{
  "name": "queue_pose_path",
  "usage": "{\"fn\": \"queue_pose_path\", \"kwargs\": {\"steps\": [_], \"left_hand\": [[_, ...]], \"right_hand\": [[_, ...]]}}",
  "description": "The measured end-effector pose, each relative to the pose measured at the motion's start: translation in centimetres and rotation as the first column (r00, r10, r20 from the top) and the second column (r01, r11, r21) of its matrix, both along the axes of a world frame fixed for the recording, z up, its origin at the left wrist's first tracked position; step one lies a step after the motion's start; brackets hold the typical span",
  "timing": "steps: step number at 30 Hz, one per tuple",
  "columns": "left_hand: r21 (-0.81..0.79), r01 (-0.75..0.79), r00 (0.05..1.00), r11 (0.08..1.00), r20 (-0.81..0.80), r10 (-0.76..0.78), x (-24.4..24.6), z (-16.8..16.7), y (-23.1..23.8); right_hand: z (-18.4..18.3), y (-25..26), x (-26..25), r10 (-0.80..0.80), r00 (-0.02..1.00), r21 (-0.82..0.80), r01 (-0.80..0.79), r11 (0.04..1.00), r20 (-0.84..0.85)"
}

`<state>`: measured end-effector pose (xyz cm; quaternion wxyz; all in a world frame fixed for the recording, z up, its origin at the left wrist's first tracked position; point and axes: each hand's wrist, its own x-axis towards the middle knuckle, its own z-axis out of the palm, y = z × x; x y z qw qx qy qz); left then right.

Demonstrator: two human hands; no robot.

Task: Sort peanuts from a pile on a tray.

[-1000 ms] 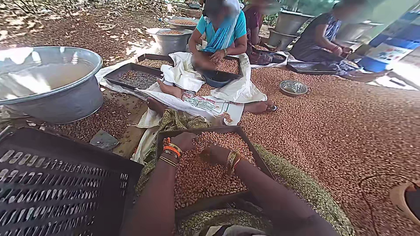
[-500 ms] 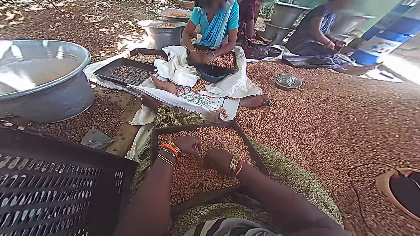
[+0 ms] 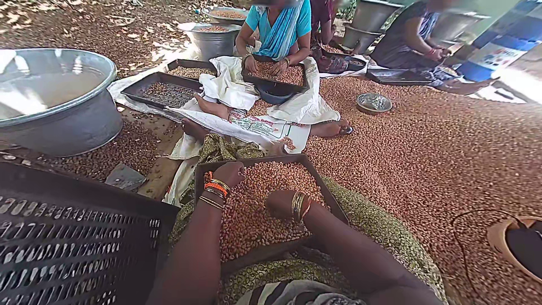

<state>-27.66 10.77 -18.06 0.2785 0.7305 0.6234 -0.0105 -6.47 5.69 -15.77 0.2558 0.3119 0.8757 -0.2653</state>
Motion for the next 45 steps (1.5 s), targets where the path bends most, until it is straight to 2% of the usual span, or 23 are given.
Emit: {"fn": "queue_pose_path", "kwargs": {"steps": [1, 2, 3, 4, 5, 6, 7, 9, 10, 12, 16, 22, 24, 25, 27, 28, 29, 31, 33, 36, 39, 42, 45], "left_hand": [[-0.005, -0.004, 1.000, 1.000, 0.003, 0.004, 0.0, 0.1, -0.1], [-0.010, -0.008, 1.000, 1.000, 0.006, 0.008, -0.1, 0.1, -0.1], [-0.006, -0.010, 1.000, 1.000, 0.013, 0.010, -0.1, 0.1, -0.2], [0.006, -0.010, 1.000, 1.000, 0.025, 0.010, -0.2, 0.1, -0.2], [0.015, -0.011, 1.000, 1.000, 0.024, 0.010, -0.3, 0.1, -0.2], [0.016, -0.013, 1.000, 1.000, 0.017, 0.013, -0.3, 0.0, -0.2], [0.008, -0.016, 1.000, 1.000, 0.010, 0.016, -0.3, 0.1, -0.3], [-0.009, -0.025, 1.000, 1.000, -0.009, 0.025, -0.2, 0.3, -0.2], [-0.012, -0.028, 1.000, 1.000, -0.005, 0.028, -0.2, 0.3, -0.2], [-0.006, -0.026, 1.000, 1.000, 0.004, 0.026, -0.2, 0.3, -0.1], [-0.005, -0.041, 0.999, 0.999, 0.021, 0.041, -1.1, 0.4, -0.2], [-0.008, -0.073, 0.997, 0.997, 0.004, 0.073, -1.9, 0.8, -0.2], [-0.012, -0.012, 1.000, 1.000, -0.022, 0.012, -1.6, 0.5, -0.1], [-0.013, 0.018, 0.999, 1.000, -0.035, -0.018, -1.5, 0.5, -0.2], [-0.024, 0.058, 0.997, 0.998, -0.051, -0.060, -1.4, 0.4, -0.3], [-0.032, 0.061, 0.996, 0.998, -0.060, -0.063, -1.4, 0.3, -0.4], [-0.039, 0.063, 0.995, 0.997, -0.072, -0.066, -1.4, 0.2, -0.3], [-0.048, 0.078, 0.994, 0.996, -0.078, -0.082, -1.3, -0.3, -0.2], [-0.060, 0.085, 0.991, 0.995, -0.094, -0.091, -1.1, -0.2, -0.2], [-0.069, 0.055, 0.988, 0.996, -0.139, -0.064, -0.6, -0.1, -0.4], [-0.096, 0.024, 0.983, 0.995, -0.181, -0.041, -0.2, -0.1, -0.4], [-0.104, 0.011, 0.987, 0.995, -0.160, -0.028, 0.0, 0.3, -0.5], [-0.040, 0.083, 0.995, 0.996, 0.050, -0.080, 0.4, 0.5, -0.9]], "right_hand": [[0.4, 0.1, -0.2, -0.036, 0.986, 0.008, 0.038, 0.999, -0.164], [0.8, 0.2, -0.4, -0.136, 0.903, -0.030, 0.136, 0.990, -0.408], [1.1, 0.0, -0.8, -0.279, 0.724, -0.136, 0.251, 0.958, -0.630], [1.4, -0.1, -1.4, -0.391, 0.515, -0.253, 0.318, 0.914, -0.763], [1.6, -0.2, -1.8, -0.433, 0.382, -0.311, 0.342, 0.887, -0.816], [1.6, -0.1, -1.8, -0.415, 0.376, -0.282, 0.360, 0.889, -0.829], [1.5, -0.1, -1.5, -0.351, 0.491, -0.182, 0.360, 0.915, -0.797], [0.5, 0.0, -1.0, -0.166, 0.812, 0.040, 0.226, 0.973, -0.559], [-0.4, -0.1, -1.1, -0.109, 0.904, 0.081, 0.156, 0.984, -0.413], [-2.4, -0.5, -1.3, -0.082, 0.970, 0.092, 0.105, 0.990, -0.227], [-2.9, -0.4, -1.0, -0.071, 0.980, 0.068, 0.085, 0.994, -0.186], [0.1, 1.6, -1.2, 0.056, 0.998, 0.020, -0.056, 0.998, -0.032], [1.4, 2.0, -1.3, -0.062, 0.938, -0.001, 0.066, 0.998, -0.341], [1.9, 1.9, -1.6, -0.211, 0.812, -0.082, 0.199, 0.977, -0.543], [2.1, 1.6, -2.6, -0.385, 0.569, -0.206, 0.354, 0.912, -0.727], [1.7, 1.6, -3.0, -0.362, 0.573, -0.166, 0.366, 0.916, -0.735], [1.0, 1.5, -3.1, -0.299, 0.645, -0.088, 0.338, 0.937, -0.704], [-1.6, 0.9, -3.3, -0.151, 0.798, 0.008, 0.191, 0.982, -0.584], [-3.8, -0.8, -3.3, -0.053, 0.877, 0.000, 0.060, 0.998, -0.478], [-4.9, -2.7, -2.2, 0.073, 0.915, -0.071, -0.110, 0.991, -0.397], [-3.6, -2.6, 0.1, 0.182, 0.941, -0.090, -0.215, 0.972, -0.286], [-1.5, -1.3, 3.0, 0.084, 0.995, 0.014, -0.084, 0.996, -0.060], [0.2, -0.2, 5.6, -0.159, 0.983, 0.162, 0.172, 0.972, -0.086]]}}
